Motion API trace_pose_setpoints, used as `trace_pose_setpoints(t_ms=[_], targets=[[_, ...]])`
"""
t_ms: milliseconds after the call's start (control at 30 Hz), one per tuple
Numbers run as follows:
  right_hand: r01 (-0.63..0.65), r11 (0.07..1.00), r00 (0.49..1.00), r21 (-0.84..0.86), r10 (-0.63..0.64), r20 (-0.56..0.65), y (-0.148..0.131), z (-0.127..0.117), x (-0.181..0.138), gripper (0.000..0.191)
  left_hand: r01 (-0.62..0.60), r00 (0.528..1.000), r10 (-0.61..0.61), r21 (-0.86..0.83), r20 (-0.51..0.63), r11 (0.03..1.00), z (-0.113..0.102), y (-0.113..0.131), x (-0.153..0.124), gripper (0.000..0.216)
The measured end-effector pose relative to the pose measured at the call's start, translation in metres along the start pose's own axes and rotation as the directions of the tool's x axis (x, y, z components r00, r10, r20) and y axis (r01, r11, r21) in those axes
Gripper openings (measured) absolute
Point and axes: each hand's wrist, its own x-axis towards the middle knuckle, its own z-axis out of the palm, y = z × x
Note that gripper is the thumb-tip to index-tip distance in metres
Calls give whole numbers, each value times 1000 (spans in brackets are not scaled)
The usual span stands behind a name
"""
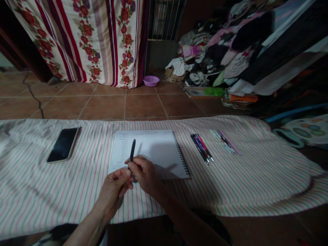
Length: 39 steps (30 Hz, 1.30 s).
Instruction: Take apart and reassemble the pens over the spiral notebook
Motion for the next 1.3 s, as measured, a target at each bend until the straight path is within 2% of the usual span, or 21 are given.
trace_pose_setpoints(t_ms=[167, 300, 400, 800, 1033, 1300], targets=[[17, 998, 1000, -56, -16, 8, 3, 1, 0, 16, 31, 998, -29, 38, -49, 999, 2, 6, -2, 28], [89, 992, 996, -90, -88, 8, 8, 5, -1, 16, 83, 995, -81, 21, -66, 996, 0, 8, -1, 28], [127, 985, 992, -118, -126, 20, 10, 8, -1, 16, 75, 995, -75, -6, -67, 997, -3, 7, 0, 28], [72, 989, 997, -130, -72, 6, 11, 10, 0, 16, 46, 998, -48, -57, -48, 997, -3, 9, 0, 25], [-67, 997, 998, -32, 67, -9, 11, 7, 4, 18, 2, 998, -2, -11, -63, 1000, -1, 7, -3, 21], [-248, 955, 969, 163, 248, 19, 10, 7, 5, 24, -93, 994, 94, 19, -48, 995, 4, 6, -4, 22]])
